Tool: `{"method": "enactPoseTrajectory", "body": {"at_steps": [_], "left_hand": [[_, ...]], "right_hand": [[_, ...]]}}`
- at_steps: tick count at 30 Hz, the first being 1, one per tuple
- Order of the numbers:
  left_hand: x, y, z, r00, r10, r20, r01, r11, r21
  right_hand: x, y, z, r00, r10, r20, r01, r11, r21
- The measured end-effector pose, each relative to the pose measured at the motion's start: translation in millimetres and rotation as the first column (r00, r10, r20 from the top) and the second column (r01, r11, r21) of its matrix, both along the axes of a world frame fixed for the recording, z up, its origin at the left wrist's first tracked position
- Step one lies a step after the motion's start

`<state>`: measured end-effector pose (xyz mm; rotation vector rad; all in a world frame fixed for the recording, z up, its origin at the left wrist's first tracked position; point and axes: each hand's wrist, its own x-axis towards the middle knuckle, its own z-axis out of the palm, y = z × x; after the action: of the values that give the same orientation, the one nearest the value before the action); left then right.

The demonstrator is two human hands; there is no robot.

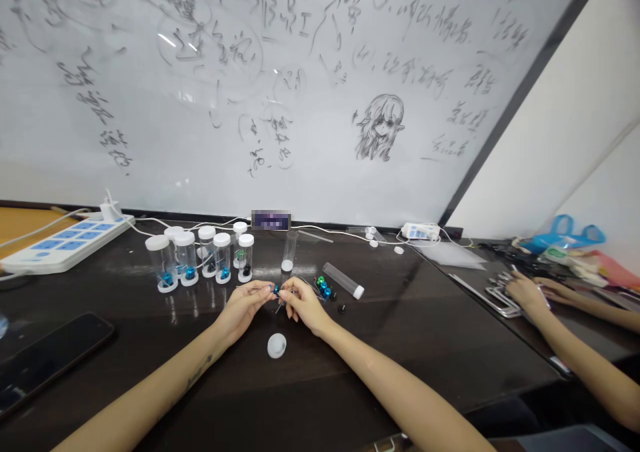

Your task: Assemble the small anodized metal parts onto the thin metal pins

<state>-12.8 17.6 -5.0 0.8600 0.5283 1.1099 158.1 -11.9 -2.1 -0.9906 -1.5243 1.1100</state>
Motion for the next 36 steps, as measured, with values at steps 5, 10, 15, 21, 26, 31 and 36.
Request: {"method": "enactPoseTrajectory", "body": {"at_steps": [5, 10, 15, 21, 26, 31, 36], "left_hand": [[0.1, -0.2, 0.0, 1.0, -0.009, -0.002, 0.009, 1.0, 0.013], [-0.1, -0.8, 0.3, 1.0, 0.003, 0.0, -0.003, 1.0, -0.005], [0.3, -0.2, -0.1, 1.0, 0.006, -0.001, -0.006, 1.0, 0.004], [0.4, 0.5, -2.2, 1.0, 0.014, -0.005, -0.014, 1.0, 0.012], [-0.2, 0.5, -2.2, 1.0, 0.001, -0.011, -0.001, 1.0, 0.019], [-0.4, -0.1, -1.4, 1.0, 0.001, -0.009, 0.0, 1.0, 0.026], [0.3, 0.7, -3.1, 1.0, 0.001, -0.002, -0.001, 1.0, 0.023]], "right_hand": [[0.8, -0.5, 0.2, 1.0, -0.007, -0.013, 0.007, 1.0, 0.008], [1.3, 0.0, -1.0, 0.999, -0.002, -0.036, 0.002, 1.0, 0.0], [1.1, -0.5, -0.5, 0.999, -0.002, -0.049, 0.002, 1.0, -0.007], [0.0, -2.9, 3.3, 0.998, 0.007, -0.063, -0.007, 1.0, 0.006], [-0.4, -3.2, 3.8, 0.998, 0.004, -0.069, -0.003, 1.0, 0.013], [-0.5, -3.4, 3.8, 0.996, 0.003, -0.088, -0.001, 1.0, 0.02], [-0.2, -3.4, 3.9, 0.996, 0.012, -0.085, -0.01, 0.999, 0.031]]}}
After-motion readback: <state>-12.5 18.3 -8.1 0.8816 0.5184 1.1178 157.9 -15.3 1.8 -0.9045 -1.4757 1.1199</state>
